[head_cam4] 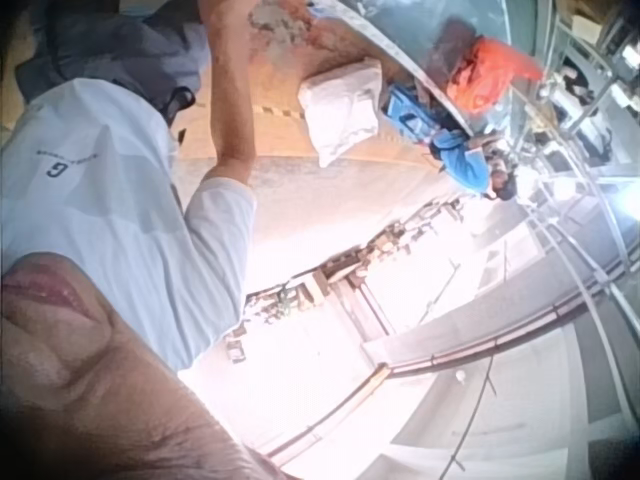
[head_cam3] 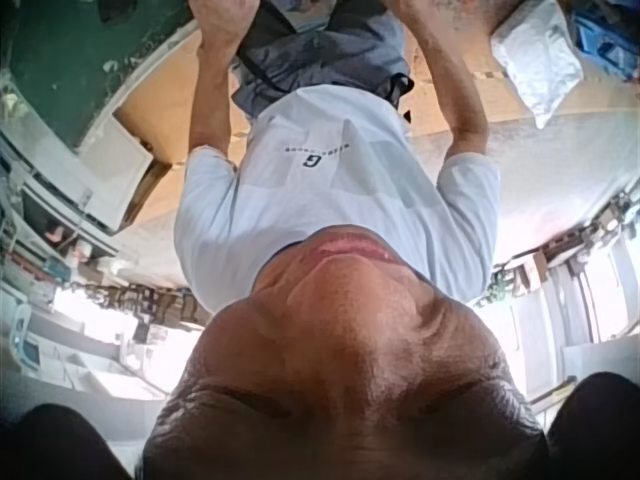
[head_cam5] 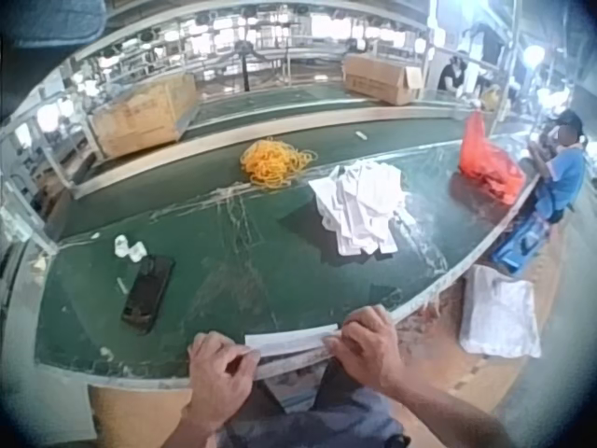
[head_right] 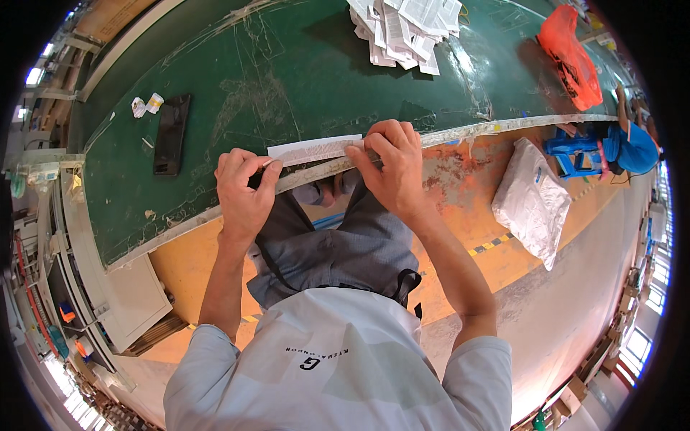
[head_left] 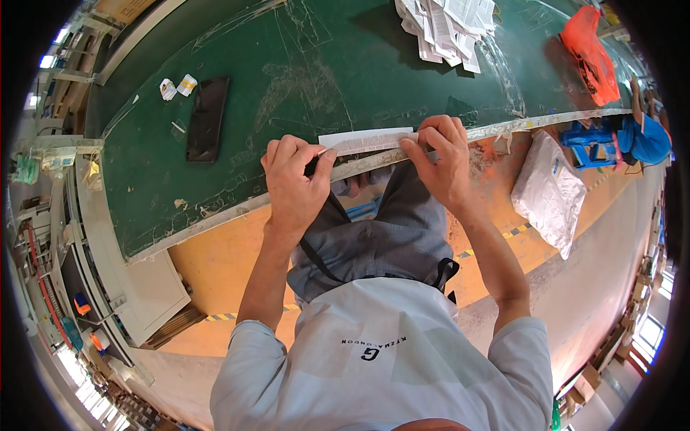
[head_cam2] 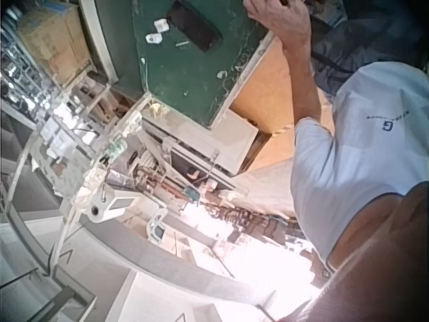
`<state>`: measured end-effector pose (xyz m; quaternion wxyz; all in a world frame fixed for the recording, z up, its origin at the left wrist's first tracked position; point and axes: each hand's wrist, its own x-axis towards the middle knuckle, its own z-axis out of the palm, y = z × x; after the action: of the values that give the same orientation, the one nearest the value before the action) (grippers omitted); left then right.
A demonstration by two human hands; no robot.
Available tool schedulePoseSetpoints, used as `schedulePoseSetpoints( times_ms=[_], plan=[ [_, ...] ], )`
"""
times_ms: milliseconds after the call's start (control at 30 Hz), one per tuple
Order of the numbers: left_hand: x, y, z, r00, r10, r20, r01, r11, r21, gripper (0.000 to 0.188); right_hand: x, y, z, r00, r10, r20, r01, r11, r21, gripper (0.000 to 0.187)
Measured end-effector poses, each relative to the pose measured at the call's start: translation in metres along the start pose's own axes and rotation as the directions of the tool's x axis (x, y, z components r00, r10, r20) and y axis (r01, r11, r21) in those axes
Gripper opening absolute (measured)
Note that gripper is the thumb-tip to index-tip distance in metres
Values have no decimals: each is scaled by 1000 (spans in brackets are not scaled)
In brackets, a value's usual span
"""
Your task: Folding and organizing long strips of product labels and securing them with rubber bands on an assembly line.
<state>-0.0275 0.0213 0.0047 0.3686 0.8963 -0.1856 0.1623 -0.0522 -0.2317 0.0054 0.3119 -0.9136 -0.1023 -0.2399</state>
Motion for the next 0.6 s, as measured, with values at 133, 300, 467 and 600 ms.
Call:
schedulePoseSetpoints(
  times_ms=[133,300,467,600],
  plan=[
    [6,5,2,999,-50,1,50,995,81,15,0,-3,10,997,45,-63,-47,998,-33,19],
    [9,7,4,997,-80,12,78,988,137,18,1,-7,12,991,104,-87,-106,994,-19,20],
    [11,5,6,996,-82,22,78,986,151,18,4,-8,8,990,118,-73,-120,992,-25,20],
    [13,6,3,994,-103,35,96,983,156,19,5,-10,9,990,118,-84,-120,992,-27,18]
  ],
)
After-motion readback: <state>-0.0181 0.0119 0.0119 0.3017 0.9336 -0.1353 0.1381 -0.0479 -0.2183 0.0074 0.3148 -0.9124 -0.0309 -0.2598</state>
